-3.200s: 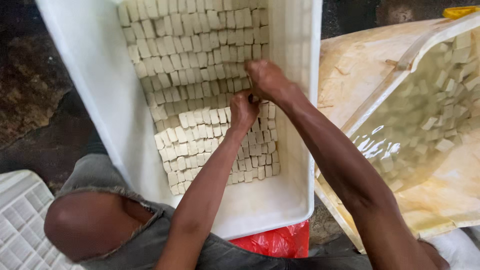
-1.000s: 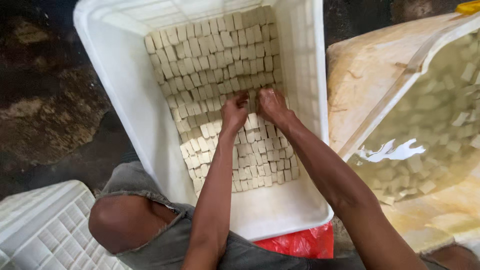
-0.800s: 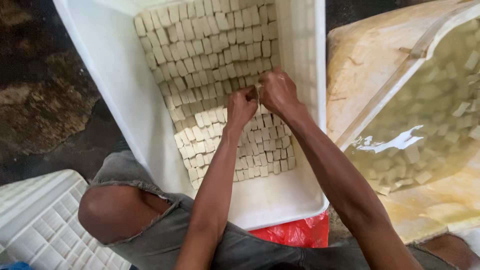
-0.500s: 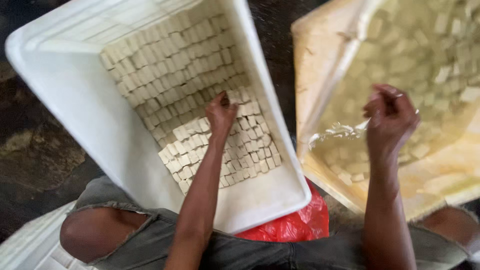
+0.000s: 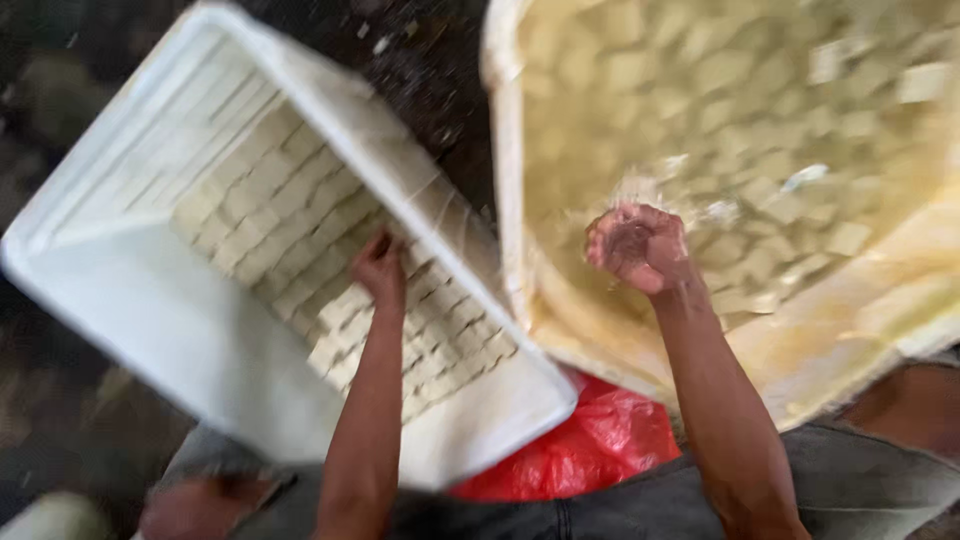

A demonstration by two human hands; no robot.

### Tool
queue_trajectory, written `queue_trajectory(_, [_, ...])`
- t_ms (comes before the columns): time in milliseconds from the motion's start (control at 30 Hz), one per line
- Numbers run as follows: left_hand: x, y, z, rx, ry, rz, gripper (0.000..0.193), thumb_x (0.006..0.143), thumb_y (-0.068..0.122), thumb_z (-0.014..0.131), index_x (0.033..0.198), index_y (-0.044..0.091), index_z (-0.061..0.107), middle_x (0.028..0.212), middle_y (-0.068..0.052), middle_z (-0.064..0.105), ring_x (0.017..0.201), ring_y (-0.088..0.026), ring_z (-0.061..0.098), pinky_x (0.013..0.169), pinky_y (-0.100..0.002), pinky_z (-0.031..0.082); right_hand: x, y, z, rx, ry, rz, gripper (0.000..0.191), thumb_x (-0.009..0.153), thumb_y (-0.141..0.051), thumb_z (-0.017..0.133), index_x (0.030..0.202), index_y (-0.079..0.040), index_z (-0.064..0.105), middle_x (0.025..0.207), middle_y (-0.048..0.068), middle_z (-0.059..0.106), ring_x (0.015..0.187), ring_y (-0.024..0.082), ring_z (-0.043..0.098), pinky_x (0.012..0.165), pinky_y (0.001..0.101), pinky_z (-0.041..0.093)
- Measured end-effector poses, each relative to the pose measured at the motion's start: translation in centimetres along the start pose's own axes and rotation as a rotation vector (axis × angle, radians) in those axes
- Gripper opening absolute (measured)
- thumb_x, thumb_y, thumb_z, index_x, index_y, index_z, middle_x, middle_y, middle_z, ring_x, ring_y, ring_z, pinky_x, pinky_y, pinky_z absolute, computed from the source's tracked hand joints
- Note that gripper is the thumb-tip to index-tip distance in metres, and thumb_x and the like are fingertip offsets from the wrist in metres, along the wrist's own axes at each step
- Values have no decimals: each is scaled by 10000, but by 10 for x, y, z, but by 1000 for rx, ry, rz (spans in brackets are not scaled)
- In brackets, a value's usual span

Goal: The person sits on the floor and transfers tofu cubes by hand from a large water-filled basin into a white plastic crate, picking pieces one at a time and arranging them in rows. They occasionally reposition the crate and reach back into the basin for more cubes.

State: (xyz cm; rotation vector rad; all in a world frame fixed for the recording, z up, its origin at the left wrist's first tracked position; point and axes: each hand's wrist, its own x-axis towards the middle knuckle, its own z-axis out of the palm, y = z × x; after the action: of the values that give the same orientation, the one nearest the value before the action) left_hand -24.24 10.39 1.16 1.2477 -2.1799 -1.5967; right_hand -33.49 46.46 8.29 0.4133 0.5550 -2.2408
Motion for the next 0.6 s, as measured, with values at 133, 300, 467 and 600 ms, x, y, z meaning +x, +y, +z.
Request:
queue_trajectory(133, [7,-10,-1,3,36,-81,468,864,154,794,1279,-45,712,1132,-189,774,989,-253,727,881,-374,608,-1,52,134,-448,-83,167,404,1000,-229,535,1301,18,642,1275,191,712,1195,372,704,1079,502,563])
queue_trajectory(300, [3,-14,0,203,-90,308,611,971,203,773,1470,-53,530,1326,-215,658,1099,-338,666,972,-444,485,-2,79,183,-1502,134,-182,326,1008,-132,605,1328,-144,665,1264,73,737,1143,255,721,921,395,615])
queue_trajectory(467, [8,-18,-13,3,-156,-26,433,930,135,681,1345,16,651,1283,-155,686,1129,-224,694,975,-351,556,-19,6,69,-1078,525,-452,245,1003,-5,623,1241,23,673,1055,102,728,945,169,735,814,295,629])
queue_trajectory(600, [2,-11,-19,104,-200,-109,307,900,58,664,1181,-7,769,1047,-153,795,924,-218,743,829,-326,608,-42,-46,-35,-985,853,-504,182,1010,-60,669,1171,23,692,982,96,710,845,140,696,712,249,580])
